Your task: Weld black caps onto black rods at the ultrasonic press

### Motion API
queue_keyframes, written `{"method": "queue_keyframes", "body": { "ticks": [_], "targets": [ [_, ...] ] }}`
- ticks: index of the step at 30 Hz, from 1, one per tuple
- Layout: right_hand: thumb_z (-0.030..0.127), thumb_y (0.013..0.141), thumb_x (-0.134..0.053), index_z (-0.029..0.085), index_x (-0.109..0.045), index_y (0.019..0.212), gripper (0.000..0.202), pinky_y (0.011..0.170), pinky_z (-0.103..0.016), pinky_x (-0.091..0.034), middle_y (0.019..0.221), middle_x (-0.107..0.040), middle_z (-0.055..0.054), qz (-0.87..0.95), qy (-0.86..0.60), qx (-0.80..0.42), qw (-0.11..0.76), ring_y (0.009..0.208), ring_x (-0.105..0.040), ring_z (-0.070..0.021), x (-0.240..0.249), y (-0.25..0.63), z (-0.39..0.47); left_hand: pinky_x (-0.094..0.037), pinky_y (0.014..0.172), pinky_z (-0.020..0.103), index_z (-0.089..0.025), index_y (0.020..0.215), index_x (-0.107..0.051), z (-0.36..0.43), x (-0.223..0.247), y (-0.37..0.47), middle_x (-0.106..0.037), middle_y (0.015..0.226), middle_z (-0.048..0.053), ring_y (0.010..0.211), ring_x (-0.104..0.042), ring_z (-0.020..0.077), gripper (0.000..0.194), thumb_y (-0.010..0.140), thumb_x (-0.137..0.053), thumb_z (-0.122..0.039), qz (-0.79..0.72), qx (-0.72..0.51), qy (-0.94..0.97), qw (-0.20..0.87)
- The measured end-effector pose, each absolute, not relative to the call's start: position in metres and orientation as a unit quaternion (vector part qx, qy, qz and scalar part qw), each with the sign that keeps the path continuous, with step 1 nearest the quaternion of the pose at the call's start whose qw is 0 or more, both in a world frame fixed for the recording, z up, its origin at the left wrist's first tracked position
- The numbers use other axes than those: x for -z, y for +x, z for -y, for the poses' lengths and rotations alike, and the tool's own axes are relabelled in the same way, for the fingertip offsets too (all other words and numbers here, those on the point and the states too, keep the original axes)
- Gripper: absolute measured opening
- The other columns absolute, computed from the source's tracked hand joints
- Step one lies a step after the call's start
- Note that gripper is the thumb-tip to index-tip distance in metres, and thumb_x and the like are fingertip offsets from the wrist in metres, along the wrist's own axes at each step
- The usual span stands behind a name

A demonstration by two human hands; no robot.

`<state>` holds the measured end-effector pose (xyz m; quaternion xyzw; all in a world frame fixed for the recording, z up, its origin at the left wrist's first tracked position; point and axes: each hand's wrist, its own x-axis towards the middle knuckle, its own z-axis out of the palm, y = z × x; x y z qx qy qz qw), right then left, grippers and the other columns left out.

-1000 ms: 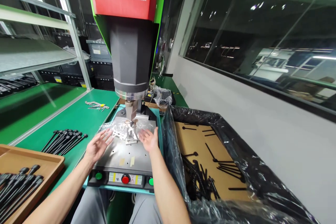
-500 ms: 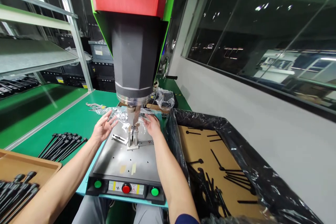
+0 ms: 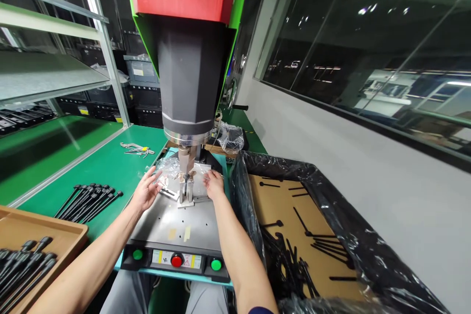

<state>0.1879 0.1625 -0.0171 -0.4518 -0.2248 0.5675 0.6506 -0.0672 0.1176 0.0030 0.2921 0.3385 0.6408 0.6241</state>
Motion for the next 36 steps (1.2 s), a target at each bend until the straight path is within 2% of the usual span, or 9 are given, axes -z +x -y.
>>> {"method": "queue_keyframes", "body": {
  "ticks": [3, 6, 11, 15, 20, 26, 31, 34, 36],
  "targets": [
    [0.028, 0.075, -0.074, 0.019, -0.056, 0.084, 0.021, 0.031, -0.014, -0.033, 0.056, -0.061, 0.005, 0.220, -0.457, -0.555, 0.659, 0.036, -0.049, -0.0067, 0.019, 0.189, -0.161, -0.057, 0.065, 0.025, -0.029, 0.131, -0.049, -0.102, -0.009, -0.058, -0.059, 0.124, 0.010, 0.091, -0.069, 0.0202, 0.060, 0.075, -0.070, -0.025, -0.322, -0.613, 0.294, 0.659],
    [0.032, 0.072, -0.076, 0.020, -0.057, 0.083, 0.025, 0.030, -0.013, -0.029, 0.055, -0.060, 0.006, 0.222, -0.459, -0.548, 0.663, 0.035, -0.046, -0.0055, 0.020, 0.190, -0.159, -0.056, 0.081, 0.034, -0.032, 0.132, -0.046, -0.087, -0.015, -0.048, -0.064, 0.115, 0.008, 0.100, -0.066, 0.0229, 0.056, 0.080, -0.065, -0.031, -0.281, -0.579, 0.289, 0.709],
    [0.035, 0.069, -0.078, 0.020, -0.057, 0.083, 0.029, 0.029, -0.013, -0.028, 0.055, -0.059, 0.006, 0.222, -0.469, -0.542, 0.661, 0.034, -0.044, -0.0049, 0.023, 0.189, -0.158, -0.051, 0.092, 0.040, -0.021, 0.109, -0.062, -0.075, -0.012, -0.036, -0.066, 0.112, 0.011, 0.105, -0.064, 0.0253, 0.035, 0.076, -0.070, -0.032, -0.307, -0.535, 0.289, 0.732],
    [0.036, 0.068, -0.078, 0.020, -0.056, 0.080, 0.030, 0.028, -0.012, -0.026, 0.054, -0.058, 0.007, 0.214, -0.482, -0.541, 0.655, 0.033, -0.043, -0.0041, 0.029, 0.187, -0.155, -0.054, 0.086, 0.032, -0.016, 0.084, -0.067, -0.076, 0.000, -0.032, -0.071, 0.097, 0.008, 0.092, -0.068, 0.0195, 0.021, 0.068, -0.078, -0.025, -0.364, -0.548, 0.289, 0.696],
    [0.037, 0.067, -0.079, 0.019, -0.053, 0.074, 0.032, 0.028, -0.012, -0.025, 0.051, -0.057, 0.007, 0.199, -0.503, -0.544, 0.641, 0.031, -0.041, -0.0038, 0.033, 0.183, -0.151, -0.054, 0.086, 0.034, -0.015, 0.078, -0.067, -0.078, 0.012, -0.030, -0.072, 0.074, 0.006, 0.078, -0.069, 0.0179, 0.021, 0.062, -0.080, -0.021, -0.387, -0.562, 0.298, 0.668],
    [0.054, 0.072, -0.070, 0.019, -0.049, 0.070, 0.041, 0.032, -0.018, -0.037, 0.050, -0.056, 0.004, 0.161, -0.551, -0.537, 0.618, 0.034, -0.047, -0.0084, 0.023, 0.194, -0.137, -0.054, 0.081, 0.035, -0.014, 0.081, -0.067, -0.071, 0.001, -0.033, -0.072, 0.084, 0.010, 0.084, -0.070, 0.0218, 0.024, 0.062, -0.080, -0.022, -0.407, -0.534, 0.316, 0.670],
    [0.060, 0.076, -0.061, 0.021, -0.050, 0.072, 0.041, 0.033, -0.017, -0.034, 0.052, -0.051, 0.006, 0.160, -0.572, -0.463, 0.658, 0.036, -0.043, -0.0071, 0.024, 0.214, -0.058, -0.054, 0.076, 0.033, -0.014, 0.074, -0.068, -0.026, 0.002, -0.069, -0.071, 0.097, 0.013, 0.091, -0.068, 0.0249, 0.021, 0.060, -0.080, -0.024, -0.451, -0.507, 0.327, 0.658],
    [0.052, 0.073, -0.067, 0.020, -0.055, 0.069, 0.034, 0.035, -0.017, -0.031, 0.052, -0.050, 0.005, 0.217, -0.561, -0.439, 0.667, 0.040, -0.041, -0.0070, 0.051, 0.216, 0.018, -0.052, 0.062, 0.030, -0.016, 0.065, -0.066, 0.014, 0.030, -0.102, -0.071, 0.073, 0.008, 0.069, -0.068, 0.0215, 0.024, 0.060, -0.078, -0.035, -0.516, -0.480, 0.354, 0.615],
    [0.054, 0.069, -0.069, 0.020, -0.056, 0.062, 0.037, 0.034, -0.019, -0.029, 0.050, -0.050, 0.003, 0.302, -0.601, -0.446, 0.591, 0.040, -0.041, -0.0098, 0.080, 0.212, 0.062, -0.049, 0.055, 0.031, -0.016, 0.056, -0.061, 0.036, 0.055, -0.120, -0.068, 0.060, 0.006, 0.055, -0.064, 0.0195, 0.032, 0.060, -0.077, -0.044, -0.539, -0.448, 0.380, 0.604]
  ]
}}
